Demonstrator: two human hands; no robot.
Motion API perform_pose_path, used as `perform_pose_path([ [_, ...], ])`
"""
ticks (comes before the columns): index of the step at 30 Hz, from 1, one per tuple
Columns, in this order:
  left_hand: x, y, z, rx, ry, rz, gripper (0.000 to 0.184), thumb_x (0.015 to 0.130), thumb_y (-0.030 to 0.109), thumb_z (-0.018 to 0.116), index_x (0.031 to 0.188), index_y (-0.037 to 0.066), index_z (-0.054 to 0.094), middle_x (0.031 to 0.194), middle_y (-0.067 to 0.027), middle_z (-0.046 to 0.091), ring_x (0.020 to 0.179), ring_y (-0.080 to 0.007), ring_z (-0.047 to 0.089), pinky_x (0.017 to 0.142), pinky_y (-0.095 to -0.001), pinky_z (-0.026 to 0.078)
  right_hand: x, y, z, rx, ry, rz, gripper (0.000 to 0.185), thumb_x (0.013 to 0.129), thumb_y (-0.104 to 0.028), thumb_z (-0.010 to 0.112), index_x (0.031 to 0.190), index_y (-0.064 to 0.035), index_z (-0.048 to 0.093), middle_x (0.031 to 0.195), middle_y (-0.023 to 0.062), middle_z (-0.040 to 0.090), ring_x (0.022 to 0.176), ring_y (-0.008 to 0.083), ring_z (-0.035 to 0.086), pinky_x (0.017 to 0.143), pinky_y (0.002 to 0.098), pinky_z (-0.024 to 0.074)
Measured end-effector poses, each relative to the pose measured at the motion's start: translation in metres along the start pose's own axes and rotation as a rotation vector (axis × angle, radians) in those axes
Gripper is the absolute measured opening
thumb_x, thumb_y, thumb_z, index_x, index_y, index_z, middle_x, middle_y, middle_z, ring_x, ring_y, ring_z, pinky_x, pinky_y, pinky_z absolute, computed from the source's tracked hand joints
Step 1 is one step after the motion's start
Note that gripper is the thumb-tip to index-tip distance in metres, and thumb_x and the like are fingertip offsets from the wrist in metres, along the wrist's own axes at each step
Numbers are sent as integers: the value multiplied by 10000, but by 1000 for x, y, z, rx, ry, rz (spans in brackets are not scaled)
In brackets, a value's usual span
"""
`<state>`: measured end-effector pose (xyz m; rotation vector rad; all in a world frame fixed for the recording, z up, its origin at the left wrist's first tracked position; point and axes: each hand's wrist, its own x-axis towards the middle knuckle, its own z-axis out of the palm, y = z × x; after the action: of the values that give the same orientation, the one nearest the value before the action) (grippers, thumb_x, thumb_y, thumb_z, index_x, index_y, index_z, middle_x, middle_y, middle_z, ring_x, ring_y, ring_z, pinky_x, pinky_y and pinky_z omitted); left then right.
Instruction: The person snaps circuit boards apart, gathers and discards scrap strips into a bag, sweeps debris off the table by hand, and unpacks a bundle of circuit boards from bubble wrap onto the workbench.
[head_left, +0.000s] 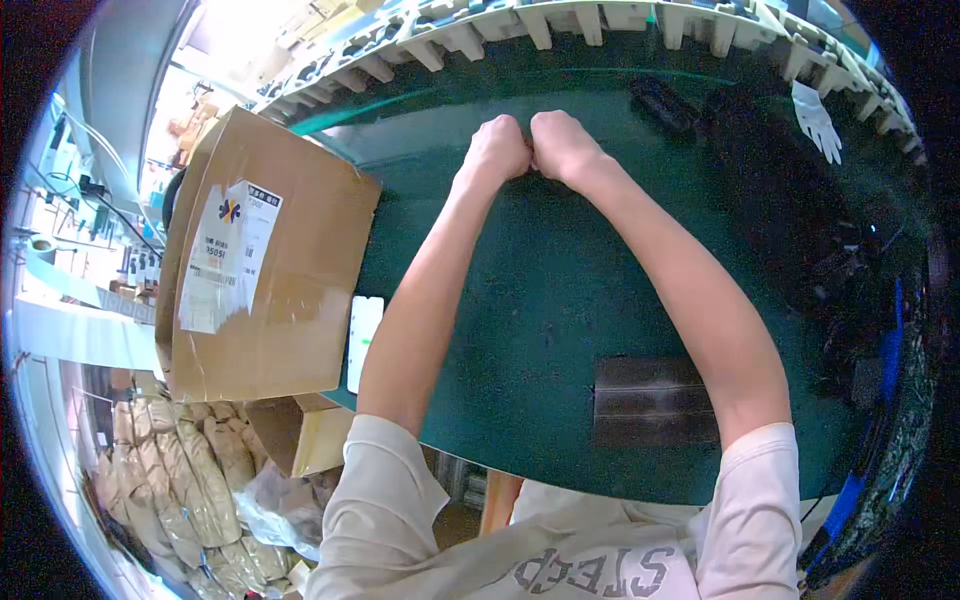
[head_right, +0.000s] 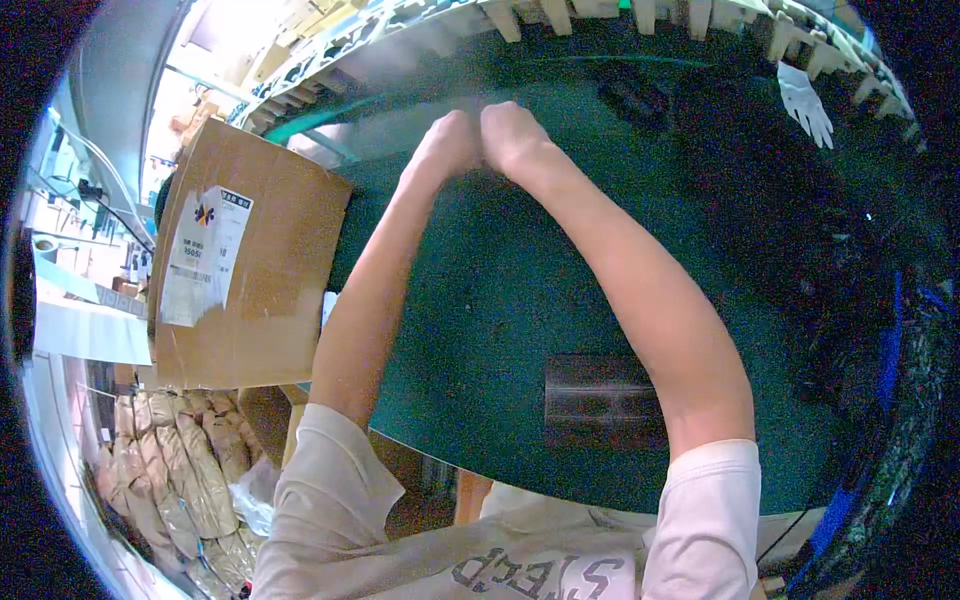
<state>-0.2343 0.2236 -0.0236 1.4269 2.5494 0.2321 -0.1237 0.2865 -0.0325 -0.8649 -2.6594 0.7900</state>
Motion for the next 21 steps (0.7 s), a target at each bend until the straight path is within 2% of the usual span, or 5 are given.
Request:
perform_pose_path([
  [5, -7, -5, 8, 35, 74, 109, 185, 772, 80, 671, 888, -42, 747, 902, -250, 737, 778, -450, 693, 698, -478, 579, 2, -1, 4, 0, 55, 47, 163, 779, -63, 679, 829, 88, 719, 818, 269, 722, 737, 442, 687, 700, 496, 557],
  [11, 5, -24, 11, 26, 3, 368, 177, 778, 81, 668, 893, -23, 753, 887, -209, 748, 756, -415, 688, 689, -446, 573, 6, 0, 0, -53, 31, 41, 166, 798, -78, 679, 822, 80, 722, 776, 239, 724, 715, 413, 694, 694, 489, 562],
  [15, 3, -28, 13, -4, -10, 386, 186, 781, 87, 672, 909, -17, 759, 871, -186, 751, 738, -379, 679, 694, -420, 566, 4, 2, -5, -66, -29, 56, 180, 805, -95, 679, 826, 78, 726, 752, 222, 719, 680, 381, 695, 683, 483, 560],
  [21, -6, -30, 3, -173, 62, 297, 200, 788, 92, 676, 935, -12, 766, 853, -155, 753, 715, -322, 668, 694, -383, 555, 1, 13, -13, 10, -146, 111, 200, 800, -118, 688, 820, 75, 735, 697, 173, 704, 618, 261, 687, 628, 397, 555],
])
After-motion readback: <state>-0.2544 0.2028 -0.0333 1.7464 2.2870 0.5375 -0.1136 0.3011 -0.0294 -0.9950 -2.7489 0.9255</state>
